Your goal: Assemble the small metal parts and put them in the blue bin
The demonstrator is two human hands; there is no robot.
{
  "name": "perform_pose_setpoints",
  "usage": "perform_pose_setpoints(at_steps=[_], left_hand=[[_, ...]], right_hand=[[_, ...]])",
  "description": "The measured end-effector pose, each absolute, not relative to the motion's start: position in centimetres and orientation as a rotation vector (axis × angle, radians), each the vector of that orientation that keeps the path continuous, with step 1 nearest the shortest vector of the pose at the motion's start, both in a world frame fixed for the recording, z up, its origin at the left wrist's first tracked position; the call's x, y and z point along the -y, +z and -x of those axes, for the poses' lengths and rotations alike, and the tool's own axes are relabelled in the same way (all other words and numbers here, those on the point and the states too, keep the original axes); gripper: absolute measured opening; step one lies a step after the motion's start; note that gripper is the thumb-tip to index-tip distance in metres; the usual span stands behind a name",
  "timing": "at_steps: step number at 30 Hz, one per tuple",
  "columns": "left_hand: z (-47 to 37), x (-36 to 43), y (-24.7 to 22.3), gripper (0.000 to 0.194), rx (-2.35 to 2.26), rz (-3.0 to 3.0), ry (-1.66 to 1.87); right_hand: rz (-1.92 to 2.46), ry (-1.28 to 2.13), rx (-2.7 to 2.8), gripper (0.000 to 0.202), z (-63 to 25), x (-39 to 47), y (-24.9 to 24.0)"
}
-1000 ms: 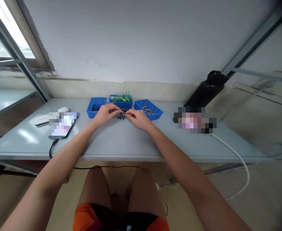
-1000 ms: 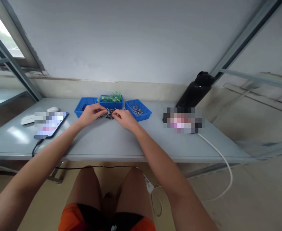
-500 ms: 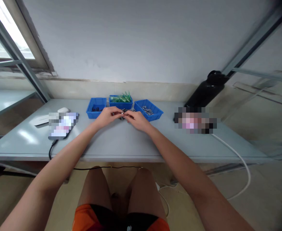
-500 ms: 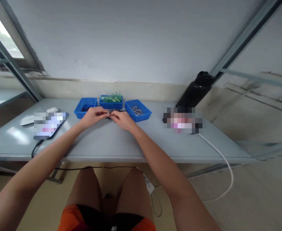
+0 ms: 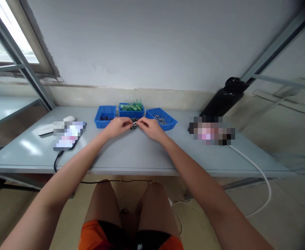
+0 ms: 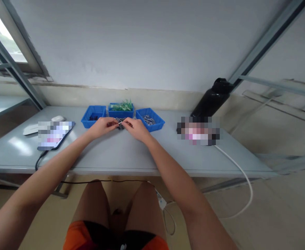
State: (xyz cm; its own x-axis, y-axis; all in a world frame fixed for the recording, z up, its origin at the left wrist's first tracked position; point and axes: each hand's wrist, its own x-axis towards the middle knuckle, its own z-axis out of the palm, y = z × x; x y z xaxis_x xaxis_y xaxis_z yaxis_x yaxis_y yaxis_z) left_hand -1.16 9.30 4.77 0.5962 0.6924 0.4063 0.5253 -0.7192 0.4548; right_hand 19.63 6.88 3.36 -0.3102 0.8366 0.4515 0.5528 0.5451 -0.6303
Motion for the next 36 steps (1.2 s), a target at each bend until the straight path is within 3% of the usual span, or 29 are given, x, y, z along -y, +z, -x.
perform_pose_setpoints(at_steps=[22,36], left_hand=[[1.8,-10.2,4.9,0.019,-1.017,-2.63,0.959],[1.4,-9.5,5.1,0.017,-0.846,-2.613,1.081]], right_hand=[[1.194,0.403,1.938,0.031,-20.3,-7.2,3.7],[1.173,0.522,2.2,0.025,-19.4,-6.9,2.7]])
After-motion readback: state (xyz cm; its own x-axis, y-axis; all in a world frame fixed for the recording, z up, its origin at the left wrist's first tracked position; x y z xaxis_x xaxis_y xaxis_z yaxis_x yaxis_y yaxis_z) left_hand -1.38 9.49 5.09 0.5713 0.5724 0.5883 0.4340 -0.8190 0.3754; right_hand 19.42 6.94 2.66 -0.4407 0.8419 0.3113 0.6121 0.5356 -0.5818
